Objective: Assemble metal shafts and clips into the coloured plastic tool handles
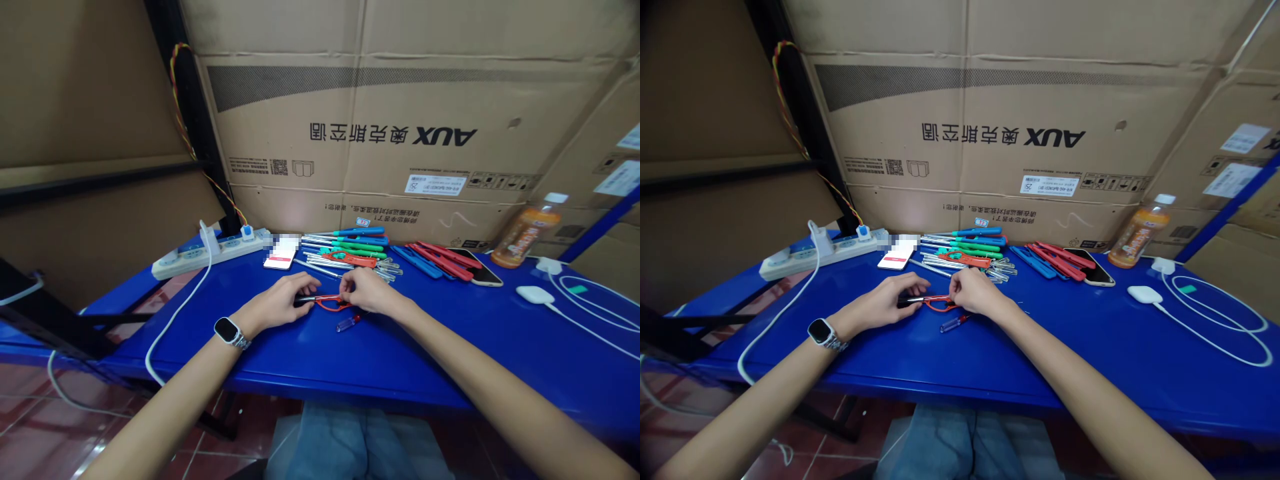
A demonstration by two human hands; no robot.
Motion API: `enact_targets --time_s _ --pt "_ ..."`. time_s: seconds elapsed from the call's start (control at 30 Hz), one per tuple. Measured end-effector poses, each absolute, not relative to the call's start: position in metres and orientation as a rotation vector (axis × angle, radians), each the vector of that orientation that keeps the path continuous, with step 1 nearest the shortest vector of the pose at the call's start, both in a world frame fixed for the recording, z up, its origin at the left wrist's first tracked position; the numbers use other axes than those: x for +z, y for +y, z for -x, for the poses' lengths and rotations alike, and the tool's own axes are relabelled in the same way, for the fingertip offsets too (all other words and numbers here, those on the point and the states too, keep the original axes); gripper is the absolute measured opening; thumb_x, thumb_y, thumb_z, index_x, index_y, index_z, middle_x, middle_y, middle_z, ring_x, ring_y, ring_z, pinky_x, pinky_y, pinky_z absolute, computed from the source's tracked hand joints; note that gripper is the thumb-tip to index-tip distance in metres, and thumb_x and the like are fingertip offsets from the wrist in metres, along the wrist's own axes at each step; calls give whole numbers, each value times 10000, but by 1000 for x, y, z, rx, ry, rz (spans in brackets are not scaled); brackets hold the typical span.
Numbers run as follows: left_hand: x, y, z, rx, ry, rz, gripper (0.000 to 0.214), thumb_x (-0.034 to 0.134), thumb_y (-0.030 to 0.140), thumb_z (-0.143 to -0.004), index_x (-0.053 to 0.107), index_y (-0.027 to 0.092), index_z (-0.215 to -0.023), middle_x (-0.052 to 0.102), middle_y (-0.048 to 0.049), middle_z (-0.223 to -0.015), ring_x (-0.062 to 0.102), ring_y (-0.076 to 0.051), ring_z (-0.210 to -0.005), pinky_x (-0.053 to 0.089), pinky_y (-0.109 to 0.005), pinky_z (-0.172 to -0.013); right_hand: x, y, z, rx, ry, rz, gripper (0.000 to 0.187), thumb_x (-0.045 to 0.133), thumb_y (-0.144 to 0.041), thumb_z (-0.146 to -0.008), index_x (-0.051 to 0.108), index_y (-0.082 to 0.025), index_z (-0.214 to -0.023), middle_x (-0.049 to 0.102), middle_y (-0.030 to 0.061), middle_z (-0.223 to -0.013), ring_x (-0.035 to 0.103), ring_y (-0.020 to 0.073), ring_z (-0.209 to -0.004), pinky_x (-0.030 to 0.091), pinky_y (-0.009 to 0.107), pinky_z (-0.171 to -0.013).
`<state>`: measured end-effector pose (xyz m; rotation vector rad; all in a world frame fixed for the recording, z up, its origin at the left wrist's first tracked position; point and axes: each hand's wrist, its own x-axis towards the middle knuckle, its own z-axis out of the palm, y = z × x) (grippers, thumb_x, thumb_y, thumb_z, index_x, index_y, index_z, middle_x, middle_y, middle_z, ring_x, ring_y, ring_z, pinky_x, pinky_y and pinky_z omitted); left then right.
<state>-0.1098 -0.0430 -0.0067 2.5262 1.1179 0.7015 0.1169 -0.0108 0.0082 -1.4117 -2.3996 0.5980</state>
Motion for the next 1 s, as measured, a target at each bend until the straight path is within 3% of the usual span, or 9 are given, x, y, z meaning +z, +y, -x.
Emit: enact_targets --time_s 0.1,0.33,0.57,1.0 --pt "-5 -44 112 670 1133 -2516 210 621 174 -814 672 177 -1018 646 -46 -990 624 -169 -853 509 -282 -798 8 -11 -118 590 -2390 1421 133 618 -59 -702 699 -165 -705 724 18 -722 626 127 -643 389 204 -572" --pt "-2 -44 116 629 1163 -2514 250 535 184 -883 728 180 -1042 659 -63 -961 615 -160 -797 483 -271 -733 6 -9 -118 596 -2385 1419 138 624 -59 -706 713 -163 -715 731 22 -726 635 130 -649 399 201 -571" --pt "-6 -39 121 669 1125 -2426 208 552 257 -918 732 173 -978 625 -54 -908 595 -145 -752 472 -264 -698 3 -7 -119 611 -2367 1411 156 620 -39 -697 715 -163 -708 731 21 -707 639 129 -633 406 195 -562" --pt "-4 -43 118 722 1146 -2336 252 601 341 -898 719 158 -1024 624 -54 -900 604 -146 -758 500 -269 -704 8 -11 -117 604 -2369 1427 148 611 -45 -703 707 -158 -704 726 20 -718 626 124 -636 397 204 -573"
